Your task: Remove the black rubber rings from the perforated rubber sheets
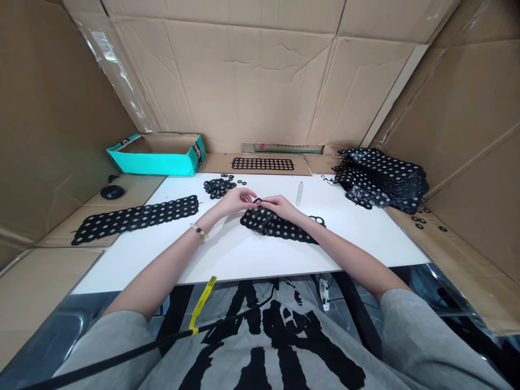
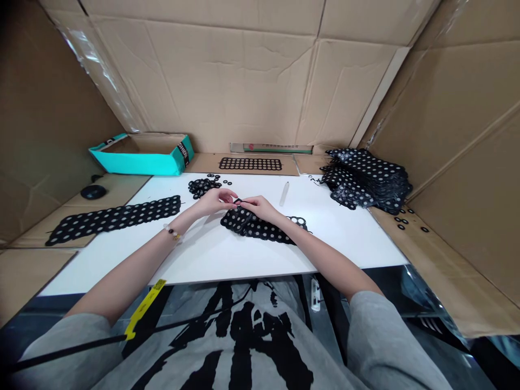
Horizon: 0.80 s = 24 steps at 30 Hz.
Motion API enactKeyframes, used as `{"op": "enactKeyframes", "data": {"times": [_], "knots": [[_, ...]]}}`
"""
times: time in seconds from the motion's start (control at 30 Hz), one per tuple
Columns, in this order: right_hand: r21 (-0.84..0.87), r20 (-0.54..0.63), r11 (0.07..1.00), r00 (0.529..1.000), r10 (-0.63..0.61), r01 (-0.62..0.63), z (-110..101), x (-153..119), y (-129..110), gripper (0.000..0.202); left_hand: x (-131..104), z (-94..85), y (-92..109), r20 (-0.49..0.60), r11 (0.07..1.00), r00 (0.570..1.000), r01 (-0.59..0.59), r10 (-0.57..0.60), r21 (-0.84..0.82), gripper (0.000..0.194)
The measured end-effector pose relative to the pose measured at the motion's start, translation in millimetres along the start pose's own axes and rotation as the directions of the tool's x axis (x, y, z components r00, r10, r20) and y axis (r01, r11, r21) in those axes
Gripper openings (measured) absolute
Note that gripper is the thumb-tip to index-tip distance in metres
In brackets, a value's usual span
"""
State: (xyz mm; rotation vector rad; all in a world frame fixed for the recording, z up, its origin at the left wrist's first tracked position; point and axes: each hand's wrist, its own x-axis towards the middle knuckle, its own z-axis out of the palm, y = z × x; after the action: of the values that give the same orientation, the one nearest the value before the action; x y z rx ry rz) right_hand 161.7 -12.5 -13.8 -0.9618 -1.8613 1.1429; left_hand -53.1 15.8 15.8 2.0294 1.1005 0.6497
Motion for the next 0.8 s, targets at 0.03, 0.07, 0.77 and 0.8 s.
{"op": "enactKeyframes", "data": {"times": [0.03, 0.07, 0.77, 0.8], "knots": [[0.008, 0.008, 1.0, 1.0, -0.004, 0.004, 0.0, -0.4, -1.2, 0.044, -0.5, -0.2, -0.6, 0.008, 0.999, 1.0, 0.02, -0.019, -0.046, 0.042], [0.015, 0.015, 1.0, 1.0, -0.006, 0.006, -0.1, -0.8, -2.1, 0.044, -1.1, -0.6, -1.6, 0.025, 0.995, 0.999, 0.039, -0.037, -0.091, 0.043], [-0.045, -0.007, 0.991, 0.992, 0.124, -0.124, -1.1, -2.4, 3.4, 0.042, -0.6, -65.2, -60.9, -0.651, 0.929, 0.758, 0.208, 0.046, 0.307, 0.02], [-0.035, -0.009, 0.991, 0.992, 0.128, -0.128, -1.1, -2.3, 3.5, 0.042, -1.2, -62.2, -55.4, -0.647, 0.916, 0.757, 0.195, 0.086, 0.35, 0.023]]}}
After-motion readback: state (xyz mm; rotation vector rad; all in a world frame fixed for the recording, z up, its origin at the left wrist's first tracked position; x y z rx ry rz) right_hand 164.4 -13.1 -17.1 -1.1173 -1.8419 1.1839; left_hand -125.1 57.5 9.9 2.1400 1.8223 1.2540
